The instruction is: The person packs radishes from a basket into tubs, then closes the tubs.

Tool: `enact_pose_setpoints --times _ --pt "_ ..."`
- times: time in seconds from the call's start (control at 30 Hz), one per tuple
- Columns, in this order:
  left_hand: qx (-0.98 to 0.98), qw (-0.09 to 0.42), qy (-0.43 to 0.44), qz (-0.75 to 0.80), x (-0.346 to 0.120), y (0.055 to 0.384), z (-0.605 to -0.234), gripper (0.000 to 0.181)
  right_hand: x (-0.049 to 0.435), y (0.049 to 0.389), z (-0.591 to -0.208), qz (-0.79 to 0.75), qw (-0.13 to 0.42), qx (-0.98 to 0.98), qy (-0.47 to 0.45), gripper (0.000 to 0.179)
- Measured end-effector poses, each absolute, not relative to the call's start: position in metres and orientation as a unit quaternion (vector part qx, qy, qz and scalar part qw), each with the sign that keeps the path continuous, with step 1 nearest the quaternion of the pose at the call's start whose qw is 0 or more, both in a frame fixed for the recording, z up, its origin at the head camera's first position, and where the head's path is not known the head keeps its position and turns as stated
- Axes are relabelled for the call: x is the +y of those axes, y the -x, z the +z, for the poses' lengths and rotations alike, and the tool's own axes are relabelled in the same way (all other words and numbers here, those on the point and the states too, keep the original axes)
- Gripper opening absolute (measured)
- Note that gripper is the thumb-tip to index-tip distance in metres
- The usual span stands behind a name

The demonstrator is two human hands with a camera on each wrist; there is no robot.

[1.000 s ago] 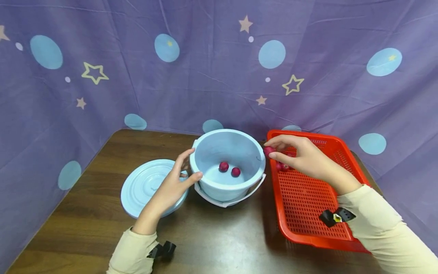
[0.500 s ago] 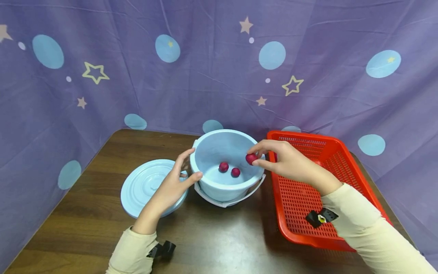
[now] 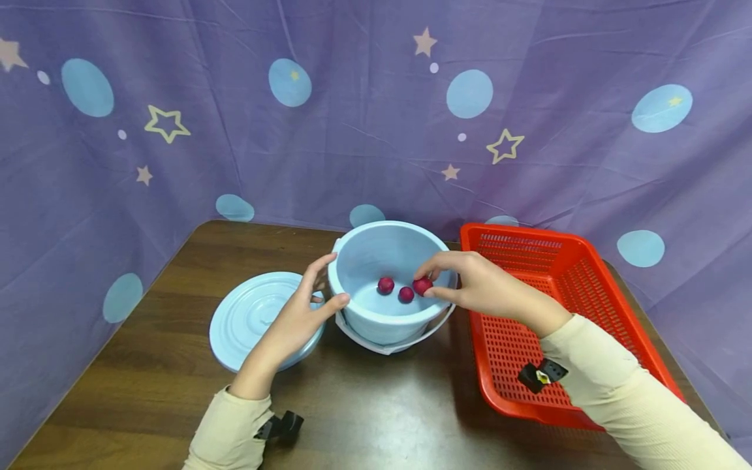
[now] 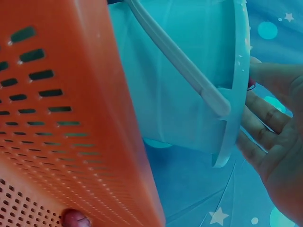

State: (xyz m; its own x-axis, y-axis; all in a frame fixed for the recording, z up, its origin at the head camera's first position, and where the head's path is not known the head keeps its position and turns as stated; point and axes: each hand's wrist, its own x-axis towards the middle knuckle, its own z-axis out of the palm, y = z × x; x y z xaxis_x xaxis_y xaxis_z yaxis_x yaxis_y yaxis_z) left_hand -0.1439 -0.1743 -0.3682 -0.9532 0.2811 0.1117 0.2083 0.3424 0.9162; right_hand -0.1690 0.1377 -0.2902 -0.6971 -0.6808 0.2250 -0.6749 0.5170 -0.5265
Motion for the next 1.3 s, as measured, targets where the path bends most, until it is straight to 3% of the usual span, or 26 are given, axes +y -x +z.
enact_pose_setpoints --times 0.57,0.8,1.03,1.3 --pt "0.818 0.032 -0.151 0.554 -0.176 0.143 -0.368 0.067 0.145 0.168 -0.281 -0.307 -0.019 0.876 0.370 0.028" --pt "0.819 0.029 -0.152 0.552 -0.177 0.143 -0.369 0.067 0.164 0.168 -0.275 -0.316 -0.049 0.880 0.351 0.027" --pt "0.822 0.029 -0.152 0.549 -0.177 0.143 -0.369 0.069 0.190 0.173 -0.280 -0.374 -0.028 0.878 0.299 0.023" --pt "0.819 0.032 -0.150 0.553 -0.177 0.142 -0.369 0.070 0.217 0.187 -0.296 -0.362 -0.067 0.894 0.256 0.022"
